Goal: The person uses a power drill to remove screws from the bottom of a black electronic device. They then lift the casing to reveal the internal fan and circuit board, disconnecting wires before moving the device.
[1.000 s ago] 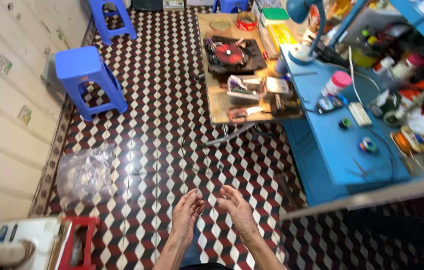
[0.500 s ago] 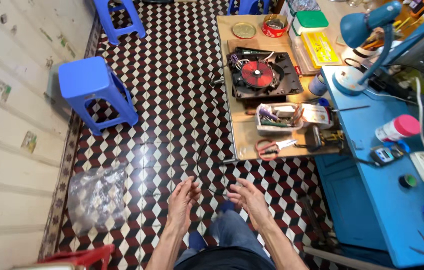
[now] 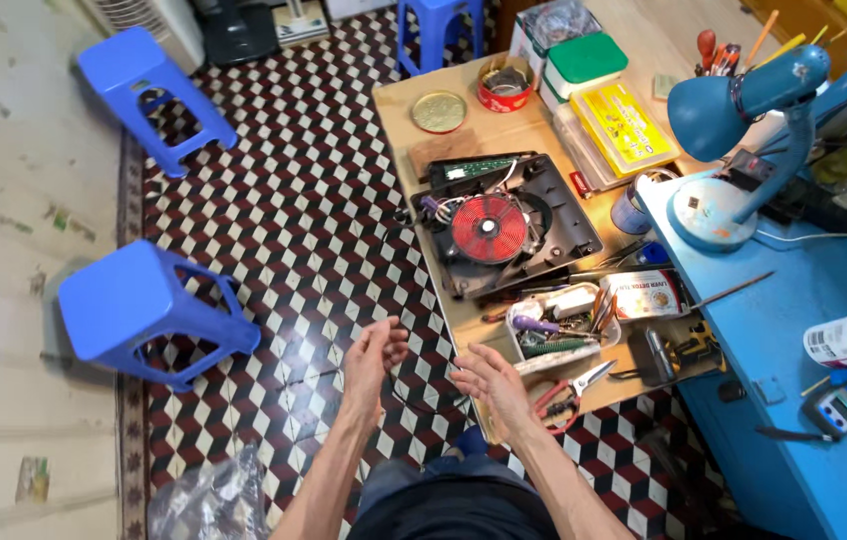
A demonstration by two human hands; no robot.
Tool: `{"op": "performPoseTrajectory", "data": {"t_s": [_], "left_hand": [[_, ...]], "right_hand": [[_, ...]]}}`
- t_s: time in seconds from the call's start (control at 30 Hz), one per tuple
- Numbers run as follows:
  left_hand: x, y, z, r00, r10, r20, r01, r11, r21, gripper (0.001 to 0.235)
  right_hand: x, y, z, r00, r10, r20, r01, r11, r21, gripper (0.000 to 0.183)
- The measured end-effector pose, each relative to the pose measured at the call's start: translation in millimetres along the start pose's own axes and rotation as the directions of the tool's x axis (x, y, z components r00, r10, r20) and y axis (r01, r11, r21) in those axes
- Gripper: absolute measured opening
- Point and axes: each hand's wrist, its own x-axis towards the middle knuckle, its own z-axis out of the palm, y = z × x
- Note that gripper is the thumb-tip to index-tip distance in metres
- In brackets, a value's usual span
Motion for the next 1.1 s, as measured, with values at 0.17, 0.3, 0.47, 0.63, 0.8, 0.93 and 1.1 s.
{"op": "performPoseTrajectory", "data": {"t_s": [0.17,0.3,0.47,0.63,0.8,0.93,1.1], "left_hand": [[88,30,28,0.998,-0.023,0.057,0.015,0.991,0.135,0.039],[178,44,61,0.985,0.025,0.169,-0.08,0.941,0.328,0.044],[305,56,103,0.948,-0.012,0.318,-0.176,0.812,0.557,0.048],[437,28,138,0.873,-0.04,0.485,-0.414,0.464,0.783,0.047],[507,-24,156,0.761,-0.165,0.628,-0.535,0.388,0.75,0.054],[512,-39,163,0.728,-0.34,0.595,-0.476,0.374,0.796,0.058],[490,-22,170,0.722,-0.461,0.516,-0.363,0.383,0.849,0.06]], "right_hand": [[54,-10,2,0.993,0.046,-0.109,-0.041,0.998,0.051,0.059],[96,8,-8,0.974,0.069,-0.217,-0.044,0.992,0.118,0.06],[158,56,-18,0.837,0.164,-0.522,-0.127,0.986,0.106,0.056],[219,87,6,0.554,0.237,-0.798,-0.117,0.971,0.207,0.06],[238,57,32,0.434,0.286,-0.854,0.167,0.906,0.388,0.072],[238,9,43,0.32,0.109,-0.941,0.154,0.974,0.165,0.075],[236,-20,47,0.263,0.146,-0.954,-0.137,0.984,0.112,0.067]]}}
